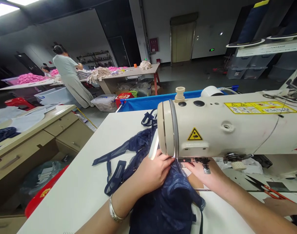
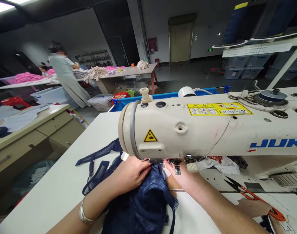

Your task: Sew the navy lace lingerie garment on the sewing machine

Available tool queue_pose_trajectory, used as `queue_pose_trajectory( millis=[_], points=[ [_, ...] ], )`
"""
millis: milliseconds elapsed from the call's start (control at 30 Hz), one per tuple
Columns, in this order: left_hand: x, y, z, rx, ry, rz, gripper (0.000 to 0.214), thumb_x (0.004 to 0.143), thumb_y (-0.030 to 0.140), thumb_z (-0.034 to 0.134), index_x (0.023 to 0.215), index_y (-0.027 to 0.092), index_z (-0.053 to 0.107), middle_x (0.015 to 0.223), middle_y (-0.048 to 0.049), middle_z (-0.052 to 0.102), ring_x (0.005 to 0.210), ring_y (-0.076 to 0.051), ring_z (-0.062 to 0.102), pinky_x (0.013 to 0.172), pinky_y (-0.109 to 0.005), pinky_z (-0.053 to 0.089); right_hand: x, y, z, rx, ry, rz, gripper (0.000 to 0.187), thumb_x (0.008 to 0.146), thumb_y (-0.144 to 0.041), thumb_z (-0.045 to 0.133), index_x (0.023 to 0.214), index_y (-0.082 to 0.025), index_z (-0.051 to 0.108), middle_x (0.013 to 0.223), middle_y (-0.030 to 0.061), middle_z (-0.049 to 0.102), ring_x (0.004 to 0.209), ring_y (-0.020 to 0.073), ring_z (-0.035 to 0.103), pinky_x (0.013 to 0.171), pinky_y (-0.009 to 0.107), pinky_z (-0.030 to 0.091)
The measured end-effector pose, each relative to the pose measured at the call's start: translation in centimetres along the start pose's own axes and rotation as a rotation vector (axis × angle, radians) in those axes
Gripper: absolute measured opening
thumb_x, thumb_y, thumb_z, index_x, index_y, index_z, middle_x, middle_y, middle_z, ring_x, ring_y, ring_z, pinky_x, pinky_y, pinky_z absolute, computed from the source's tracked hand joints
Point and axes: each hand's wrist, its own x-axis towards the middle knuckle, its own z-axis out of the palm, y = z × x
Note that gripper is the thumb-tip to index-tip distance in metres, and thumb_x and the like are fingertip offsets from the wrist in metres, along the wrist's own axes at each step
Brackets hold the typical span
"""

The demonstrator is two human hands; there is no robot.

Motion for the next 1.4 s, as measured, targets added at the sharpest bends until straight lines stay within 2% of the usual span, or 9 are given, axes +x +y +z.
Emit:
queue_pose_trajectory(
  millis=[100, 233, 500, 700, 967, 1400],
  points=[
    [0.1, 0.1, 0.2, 0.014, -0.003, -0.015, 0.030, 0.092, 0.022, 0.041, 0.116, 0.022, 0.059, 0.102, -0.0048, 0.065, 0.091, -0.021, 0.058, 0.072, -0.032, 0.048, 0.2, 0.3, 0.0, -0.039, -0.006, 0.008, 0.026, 0.087, -0.028, 0.048, 0.103, -0.032, 0.068, 0.093, 0.0007, 0.074, 0.085, 0.0233, 0.068, 0.081, 0.038, 0.053],
    [0.1, -0.1, 0.6, 0.018, -0.015, -0.023, 0.031, 0.092, 0.024, 0.041, 0.118, 0.021, 0.058, 0.103, -0.0061, 0.064, 0.095, -0.023, 0.057, 0.071, -0.032, 0.049, 0.3, -0.2, -0.2, -0.098, 0.059, 0.020, 0.023, 0.087, -0.029, 0.049, 0.095, -0.032, 0.070, 0.088, 0.0002, 0.075, 0.079, 0.0225, 0.069, 0.077, 0.036, 0.053],
    [-0.1, -0.3, 0.8, 0.003, -0.015, -0.013, 0.032, 0.094, 0.025, 0.037, 0.121, 0.021, 0.056, 0.108, -0.0056, 0.062, 0.100, -0.022, 0.055, 0.078, -0.032, 0.049, 0.7, -0.7, -0.1, -0.136, 0.109, -0.007, 0.024, 0.087, -0.028, 0.050, 0.096, -0.027, 0.072, 0.089, 0.0001, 0.075, 0.087, 0.0229, 0.068, 0.088, 0.036, 0.049],
    [-0.1, -0.2, 0.7, 0.023, 0.025, -0.006, 0.032, 0.093, 0.024, 0.040, 0.121, 0.021, 0.055, 0.107, -0.0064, 0.063, 0.111, -0.025, 0.051, 0.077, -0.031, 0.049, 0.6, -1.1, 0.4, -0.185, 0.109, -0.021, 0.028, 0.085, -0.017, 0.048, 0.092, -0.027, 0.073, 0.088, 0.0004, 0.075, 0.080, 0.0223, 0.069, 0.084, 0.036, 0.051],
    [0.0, 0.1, 0.6, 0.071, 0.019, -0.019, 0.034, 0.093, 0.025, 0.040, 0.124, 0.022, 0.052, 0.103, -0.0051, 0.064, 0.104, -0.024, 0.055, 0.066, -0.029, 0.049, 0.6, -0.3, 1.0, -0.191, 0.119, -0.034, 0.025, 0.084, -0.022, 0.050, 0.092, -0.029, 0.072, 0.087, -0.0003, 0.075, 0.083, 0.0225, 0.069, 0.086, 0.036, 0.050],
    [0.0, 0.1, 0.9, 0.091, 0.048, -0.015, 0.033, 0.093, 0.025, 0.041, 0.124, 0.021, 0.052, 0.100, -0.0060, 0.063, 0.100, -0.022, 0.056, 0.066, -0.030, 0.048, -0.2, -0.4, 0.5, -0.203, 0.119, -0.071, 0.026, 0.085, -0.023, 0.049, 0.099, -0.030, 0.069, 0.086, -0.0010, 0.075, 0.074, 0.0201, 0.069, 0.078, 0.032, 0.052]
  ],
)
